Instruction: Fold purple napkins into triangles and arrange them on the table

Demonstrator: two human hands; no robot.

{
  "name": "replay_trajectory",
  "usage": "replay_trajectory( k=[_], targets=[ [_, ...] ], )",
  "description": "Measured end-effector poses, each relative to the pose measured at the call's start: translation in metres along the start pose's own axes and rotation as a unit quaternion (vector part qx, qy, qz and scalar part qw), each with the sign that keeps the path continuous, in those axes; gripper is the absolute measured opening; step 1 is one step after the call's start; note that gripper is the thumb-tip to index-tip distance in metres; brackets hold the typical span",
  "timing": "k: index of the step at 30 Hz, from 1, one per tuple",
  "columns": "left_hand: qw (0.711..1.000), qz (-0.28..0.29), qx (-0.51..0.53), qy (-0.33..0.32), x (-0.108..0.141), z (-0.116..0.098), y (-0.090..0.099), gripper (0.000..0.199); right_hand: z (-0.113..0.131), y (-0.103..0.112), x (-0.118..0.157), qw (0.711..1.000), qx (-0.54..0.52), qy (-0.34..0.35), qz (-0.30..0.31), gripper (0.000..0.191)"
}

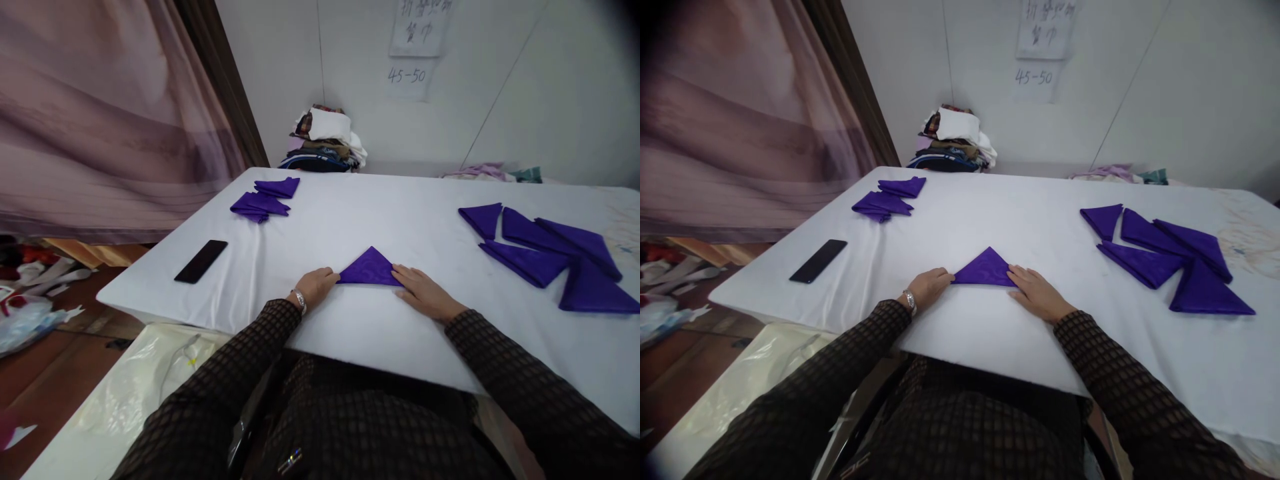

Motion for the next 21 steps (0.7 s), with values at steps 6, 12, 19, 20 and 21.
replay_trajectory(
  k=[6, 12, 19, 20, 21],
  targets=[
    [1.000, -0.002, 0.012, -0.019, 0.003, 0.003, -0.004, 0.031, 0.001, 0.001, 0.003, 1.000, 0.009, -0.002, 0.030, 0.058],
    [0.998, -0.003, 0.059, 0.015, 0.008, 0.008, -0.006, 0.033, 0.002, 0.002, 0.004, 1.000, 0.011, 0.008, 0.026, 0.060],
    [0.997, -0.041, 0.066, 0.028, 0.017, 0.010, -0.003, 0.034, 0.001, 0.001, 0.004, 0.999, 0.014, 0.012, 0.035, 0.059],
    [0.996, -0.047, 0.064, 0.029, 0.019, 0.010, -0.003, 0.035, 0.000, 0.000, 0.004, 0.999, 0.016, 0.013, 0.037, 0.058],
    [0.996, -0.052, 0.061, 0.030, 0.020, 0.010, -0.003, 0.036, 0.000, 0.000, 0.004, 0.999, 0.018, 0.012, 0.039, 0.057]
  ],
)
Point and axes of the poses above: each hand's wrist, its own x-axis away from the middle knuckle, its own y-axis out of the back of the hand, z = x × y, the point moved 5 cm from there along -x, towards the middle knuckle, and after that the axes turned 9 degrees about -x, right-handed, at the moved point
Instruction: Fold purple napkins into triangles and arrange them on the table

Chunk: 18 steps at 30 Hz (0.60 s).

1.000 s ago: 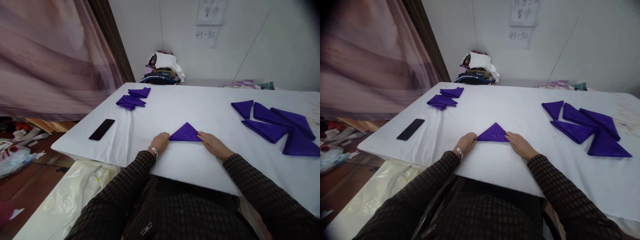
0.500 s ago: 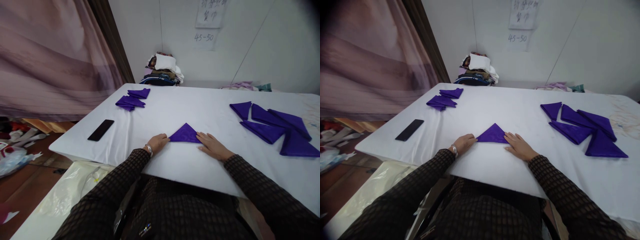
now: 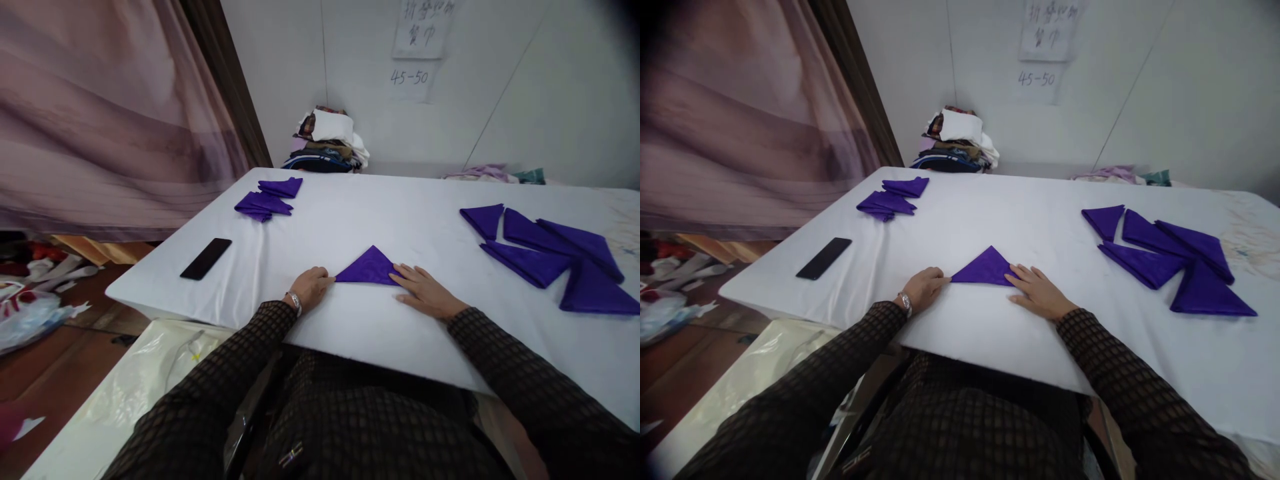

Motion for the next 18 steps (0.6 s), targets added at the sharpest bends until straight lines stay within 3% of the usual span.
replay_trajectory(
  k=[3, 5, 9, 12, 15, 18],
  targets=[
    [1.000, -0.009, 0.023, 0.019, 0.002, 0.005, 0.003, 0.033, 0.000, 0.000, 0.000, 1.000, 0.002, -0.001, 0.002, 0.057],
    [0.995, -0.023, 0.071, 0.066, -0.002, 0.013, 0.008, 0.029, 0.001, 0.000, 0.000, 1.000, 0.001, 0.001, 0.000, 0.057],
    [0.979, -0.101, 0.109, 0.141, -0.029, 0.017, 0.027, 0.028, 0.002, 0.001, 0.000, 1.000, 0.001, 0.006, -0.012, 0.056],
    [0.989, -0.107, 0.082, 0.056, -0.064, -0.014, 0.030, 0.037, 0.002, 0.000, 0.001, 1.000, 0.006, 0.007, -0.015, 0.057],
    [0.997, -0.023, 0.034, -0.071, -0.087, -0.052, 0.009, 0.049, 0.001, 0.000, 0.000, 1.000, 0.010, 0.005, -0.021, 0.057],
    [0.992, 0.057, 0.002, -0.115, -0.090, -0.068, -0.017, 0.061, 0.001, -0.001, 0.000, 1.000, 0.011, 0.008, -0.029, 0.057]
  ],
)
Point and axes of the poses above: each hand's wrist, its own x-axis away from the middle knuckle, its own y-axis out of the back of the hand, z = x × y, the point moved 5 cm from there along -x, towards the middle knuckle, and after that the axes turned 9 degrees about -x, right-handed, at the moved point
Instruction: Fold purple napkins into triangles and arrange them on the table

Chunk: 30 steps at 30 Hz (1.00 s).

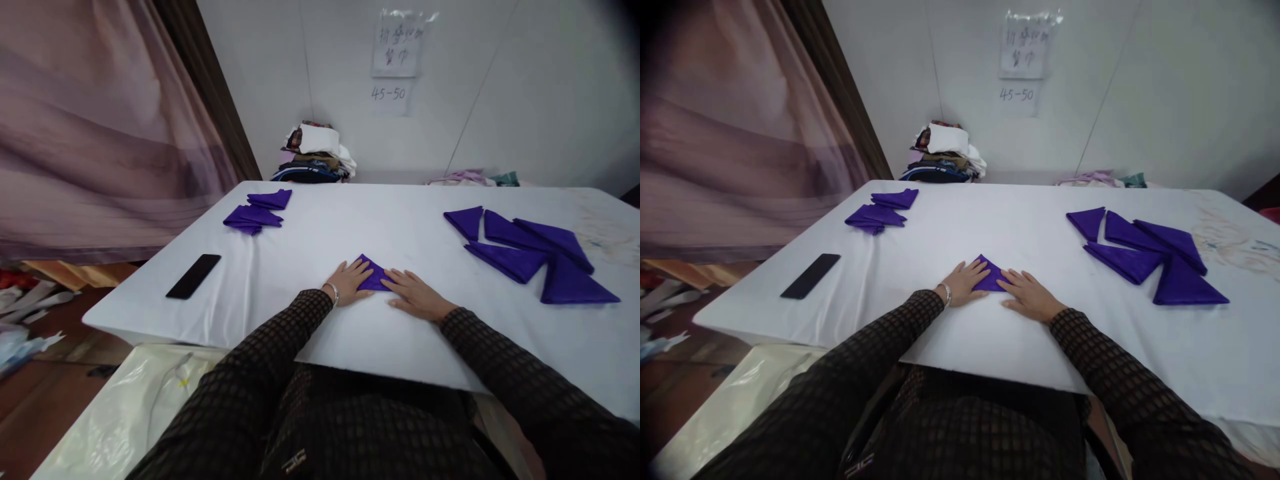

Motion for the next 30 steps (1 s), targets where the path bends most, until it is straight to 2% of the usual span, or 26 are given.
replay_trajectory(
  k=[3, 7, 11, 14, 16, 19, 21, 23, 26, 30],
  targets=[
    [1.000, 0.020, -0.003, 0.008, 0.003, 0.002, -0.012, 0.064, 0.002, 0.001, 0.000, 1.000, 0.001, 0.001, -0.003, 0.057],
    [1.000, 0.022, -0.001, 0.007, 0.005, 0.006, -0.014, 0.066, 0.003, 0.004, 0.007, 1.000, 0.006, -0.009, -0.002, 0.057],
    [1.000, 0.018, 0.004, 0.010, 0.003, 0.007, -0.014, 0.067, -0.002, 0.010, 0.027, 1.000, -0.003, -0.031, -0.001, 0.060],
    [1.000, 0.016, 0.006, 0.012, 0.002, 0.007, -0.014, 0.066, -0.010, 0.016, 0.045, 0.997, -0.024, -0.077, -0.015, 0.059],
    [1.000, 0.011, 0.008, 0.014, 0.002, 0.007, -0.014, 0.065, -0.016, 0.020, 0.054, 0.990, -0.053, -0.121, -0.055, 0.056],
    [1.000, 0.007, 0.009, 0.015, 0.001, 0.007, -0.013, 0.064, -0.019, 0.028, 0.060, 0.963, -0.103, -0.189, -0.162, 0.049],
    [1.000, 0.005, 0.006, 0.018, 0.000, 0.007, -0.012, 0.061, -0.015, 0.031, 0.056, 0.946, -0.125, -0.209, -0.213, 0.044],
    [1.000, 0.002, 0.004, 0.021, -0.001, 0.008, -0.012, 0.058, -0.007, 0.032, 0.045, 0.944, -0.128, -0.201, -0.229, 0.040],
    [1.000, 0.001, 0.002, 0.024, -0.001, 0.008, -0.012, 0.056, 0.007, 0.032, 0.023, 0.963, -0.077, -0.157, -0.206, 0.039],
    [1.000, -0.003, -0.005, 0.027, -0.001, 0.008, -0.013, 0.055, 0.027, 0.021, 0.002, 0.993, 0.015, -0.064, -0.096, 0.052]
  ],
)
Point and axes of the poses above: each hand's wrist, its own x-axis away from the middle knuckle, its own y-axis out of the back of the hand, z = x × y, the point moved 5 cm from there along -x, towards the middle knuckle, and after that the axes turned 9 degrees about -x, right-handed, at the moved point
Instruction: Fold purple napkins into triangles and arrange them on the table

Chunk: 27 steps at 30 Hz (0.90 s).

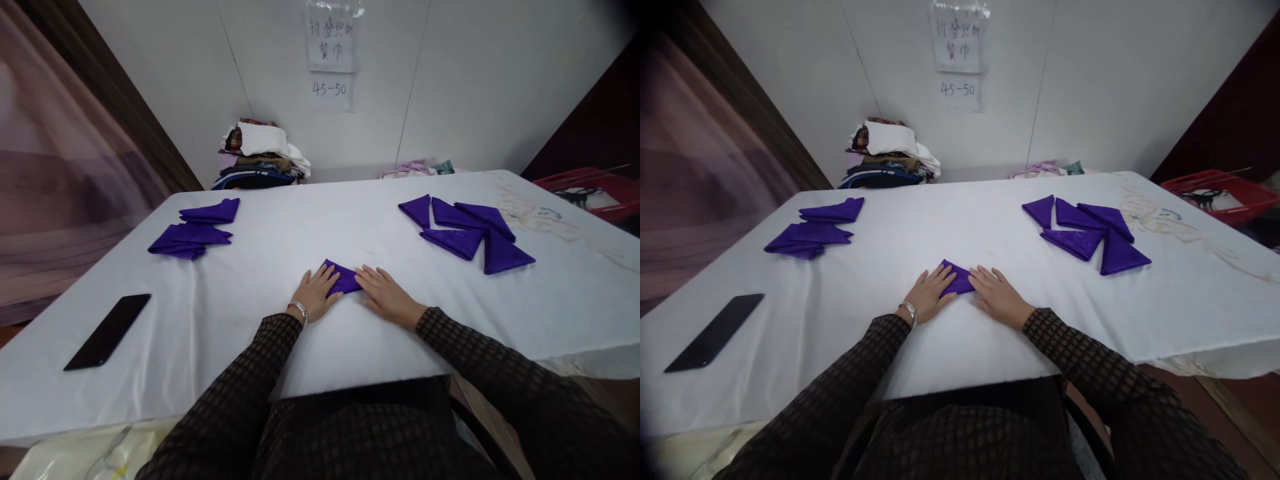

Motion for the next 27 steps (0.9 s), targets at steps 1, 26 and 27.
replay_trajectory(
  k=[1, 26, 27],
  targets=[
    [1.000, -0.001, -0.001, 0.002, 0.000, 0.000, 0.000, 0.055, 0.002, -0.004, 0.000, 1.000, 0.012, 0.012, 0.020, 0.057],
    [0.996, 0.076, -0.049, 0.015, -0.001, 0.002, 0.000, 0.062, 0.032, -0.036, -0.083, 0.989, -0.123, -0.067, 0.049, 0.080],
    [0.996, 0.076, -0.046, 0.015, -0.001, 0.003, 0.000, 0.062, 0.029, -0.036, -0.080, 0.989, -0.122, -0.067, 0.047, 0.080]
  ],
)
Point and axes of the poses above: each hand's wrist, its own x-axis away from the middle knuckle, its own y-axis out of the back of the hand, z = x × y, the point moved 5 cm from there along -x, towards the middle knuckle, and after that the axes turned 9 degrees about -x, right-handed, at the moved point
